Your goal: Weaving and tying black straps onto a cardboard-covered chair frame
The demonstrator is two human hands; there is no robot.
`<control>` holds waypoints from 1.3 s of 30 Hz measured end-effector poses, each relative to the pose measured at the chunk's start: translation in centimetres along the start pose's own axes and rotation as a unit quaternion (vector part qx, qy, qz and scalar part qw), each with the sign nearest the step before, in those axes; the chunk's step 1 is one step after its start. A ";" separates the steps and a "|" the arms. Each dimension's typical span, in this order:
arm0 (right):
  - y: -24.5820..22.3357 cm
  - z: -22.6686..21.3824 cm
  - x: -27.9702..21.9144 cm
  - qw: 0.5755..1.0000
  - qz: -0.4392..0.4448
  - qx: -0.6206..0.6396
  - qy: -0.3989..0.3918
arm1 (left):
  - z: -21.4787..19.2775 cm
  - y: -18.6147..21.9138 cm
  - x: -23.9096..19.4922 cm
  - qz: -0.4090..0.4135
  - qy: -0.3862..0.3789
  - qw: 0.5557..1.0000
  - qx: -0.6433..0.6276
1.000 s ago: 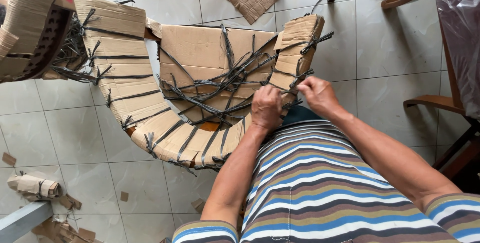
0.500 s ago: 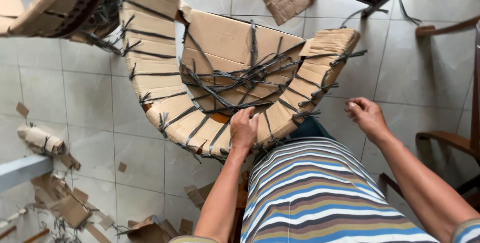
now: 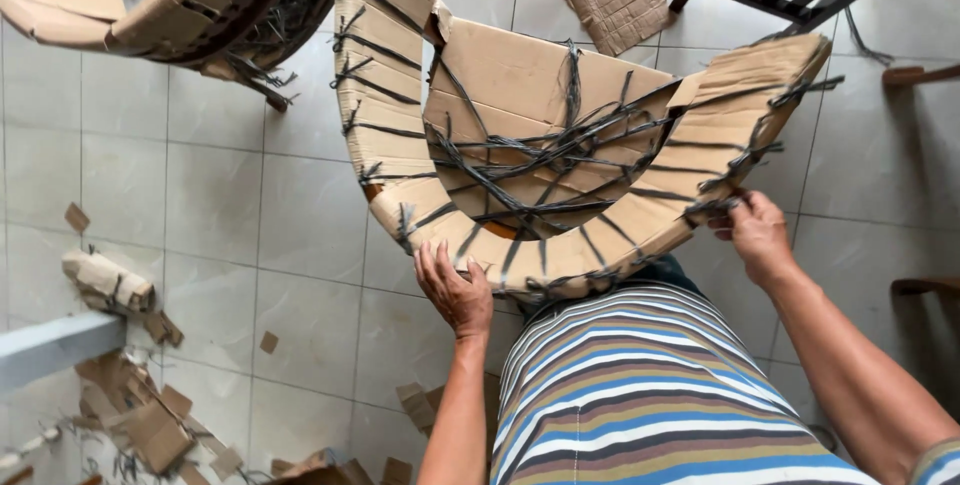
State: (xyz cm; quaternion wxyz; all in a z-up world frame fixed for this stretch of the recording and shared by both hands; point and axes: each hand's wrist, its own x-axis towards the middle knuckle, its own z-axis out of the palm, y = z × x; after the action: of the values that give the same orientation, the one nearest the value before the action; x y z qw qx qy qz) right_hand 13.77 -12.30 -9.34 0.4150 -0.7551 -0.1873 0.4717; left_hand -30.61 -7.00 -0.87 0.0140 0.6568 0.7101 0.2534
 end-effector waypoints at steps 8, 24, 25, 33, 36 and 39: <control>2.3 5.4 -4.0 0.976 -0.070 0.031 0.203 | 1.3 -8.7 4.5 -0.123 -0.080 0.979 -0.144; -5.2 16.5 15.3 0.994 0.008 -0.058 0.087 | 6.3 -6.7 10.8 -0.325 -0.007 0.945 -0.021; -3.0 17.0 17.5 0.995 0.011 -0.063 0.081 | 6.2 -6.5 11.0 -0.331 -0.008 0.943 -0.016; 12.6 18.2 28.5 0.915 0.098 -0.390 -0.035 | 6.2 -6.2 11.0 -0.408 -0.036 0.911 0.048; 19.1 17.6 32.3 0.916 0.093 -0.386 -0.063 | 6.2 -6.2 10.9 -0.421 -0.038 0.904 0.062; 14.3 18.1 29.3 0.919 0.083 -0.379 -0.073 | 6.4 -6.3 11.0 -0.416 -0.037 0.906 0.068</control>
State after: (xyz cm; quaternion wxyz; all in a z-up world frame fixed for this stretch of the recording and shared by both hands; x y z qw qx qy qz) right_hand 10.70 7.26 -41.01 0.0424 -0.8321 -0.3182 0.4522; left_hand -35.68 5.49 -5.37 0.0991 0.3099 0.9334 0.1511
